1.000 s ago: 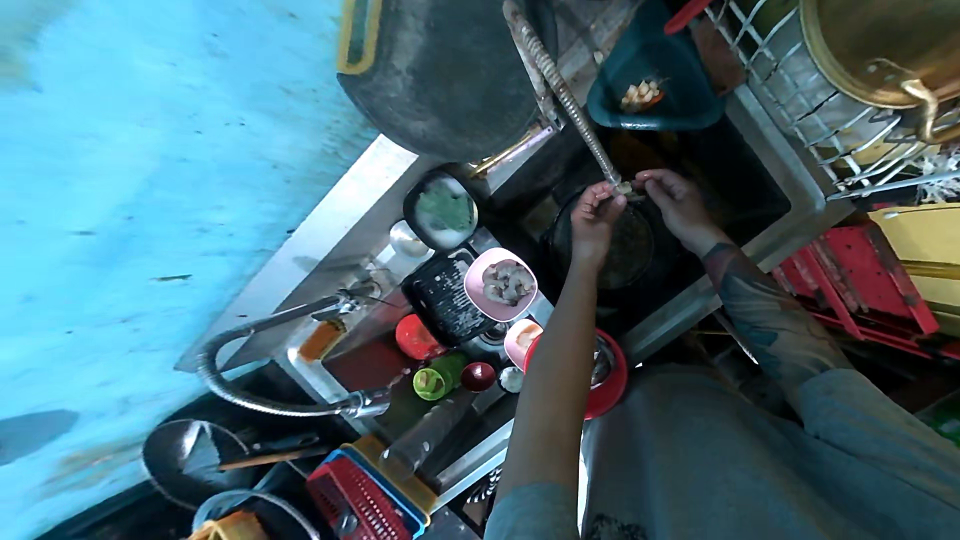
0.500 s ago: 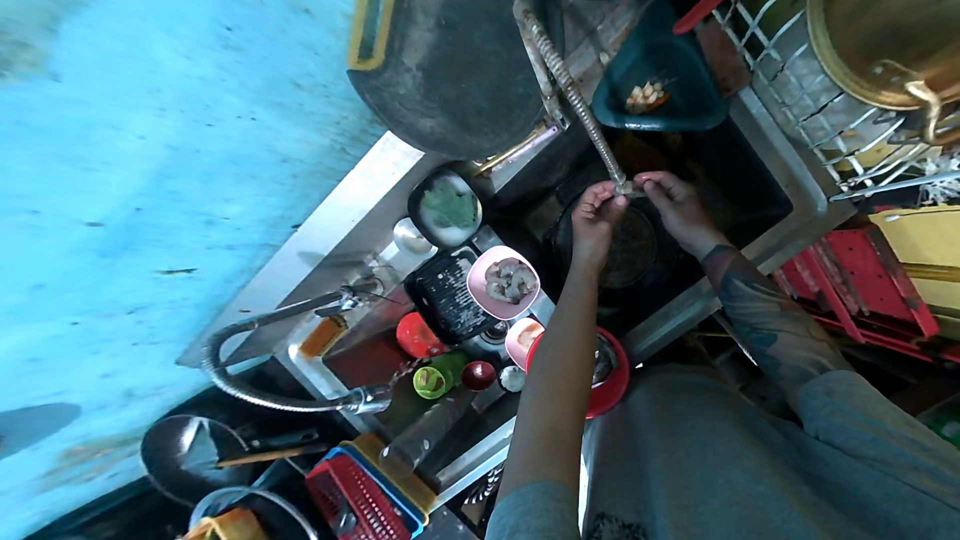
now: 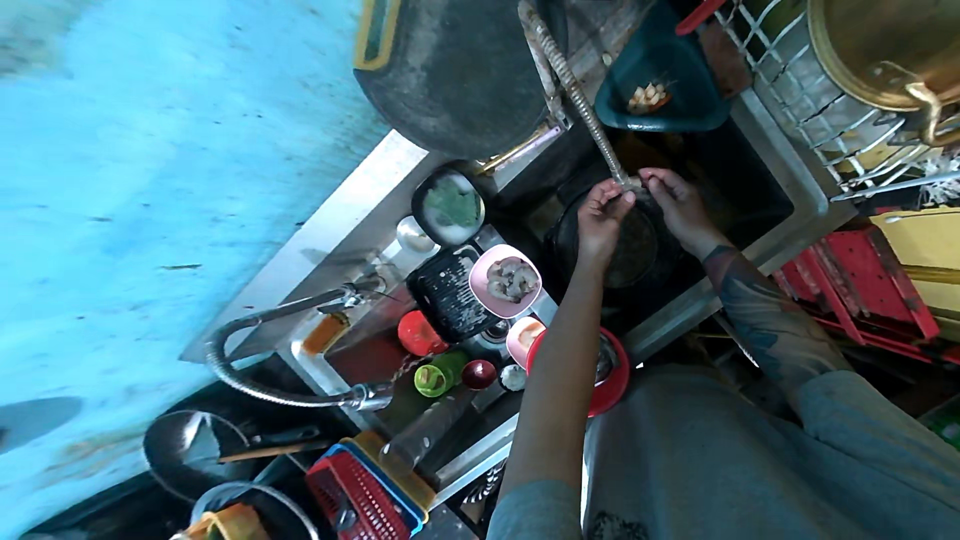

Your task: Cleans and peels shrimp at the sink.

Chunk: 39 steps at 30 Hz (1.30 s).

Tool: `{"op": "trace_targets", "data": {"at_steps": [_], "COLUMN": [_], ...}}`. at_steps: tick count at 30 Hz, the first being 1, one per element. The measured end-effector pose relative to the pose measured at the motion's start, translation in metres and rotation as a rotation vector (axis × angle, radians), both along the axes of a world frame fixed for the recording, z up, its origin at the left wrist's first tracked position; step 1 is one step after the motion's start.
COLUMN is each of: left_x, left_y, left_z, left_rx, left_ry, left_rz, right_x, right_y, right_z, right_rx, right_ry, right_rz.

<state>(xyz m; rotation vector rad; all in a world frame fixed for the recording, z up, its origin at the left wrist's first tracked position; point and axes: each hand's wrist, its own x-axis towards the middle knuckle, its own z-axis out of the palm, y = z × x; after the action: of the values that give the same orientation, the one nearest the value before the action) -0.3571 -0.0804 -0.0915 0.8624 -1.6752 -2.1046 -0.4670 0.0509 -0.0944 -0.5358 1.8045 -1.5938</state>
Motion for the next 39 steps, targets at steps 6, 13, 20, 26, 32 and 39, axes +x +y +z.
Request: {"op": "trace_targets", "data": {"at_steps": [6, 13, 20, 26, 32, 39], "left_x": [0.005, 0.018, 0.021, 0.021, 0.034, 0.093], "left_y": [-0.001, -0.007, -0.010, -0.009, -0.014, -0.040], "left_z": [-0.003, -0.006, -0.007, -0.004, -0.001, 0.073], "left_rx": [-0.079, -0.076, -0.028, -0.036, -0.043, -0.588], "left_ry": [-0.009, 0.023, 0.037, 0.057, 0.009, -0.431], "left_rz": [-0.029, -0.054, -0.054, -0.060, -0.020, 0.027], "right_x": [0.002, 0.001, 0.005, 0.007, 0.008, 0.022], "right_y": [-0.011, -0.026, -0.025, -0.025, -0.029, -0.049], "right_z": [0.001, 0.003, 0.003, 0.005, 0.001, -0.006], "right_rx": [-0.075, -0.020, -0.078, -0.075, -0.046, 0.018], "right_ry": [0.174, 0.005, -0.028, -0.124, -0.150, -0.183], "right_rz": [0.091, -0.026, 0.022, 0.099, 0.018, 0.157]}}
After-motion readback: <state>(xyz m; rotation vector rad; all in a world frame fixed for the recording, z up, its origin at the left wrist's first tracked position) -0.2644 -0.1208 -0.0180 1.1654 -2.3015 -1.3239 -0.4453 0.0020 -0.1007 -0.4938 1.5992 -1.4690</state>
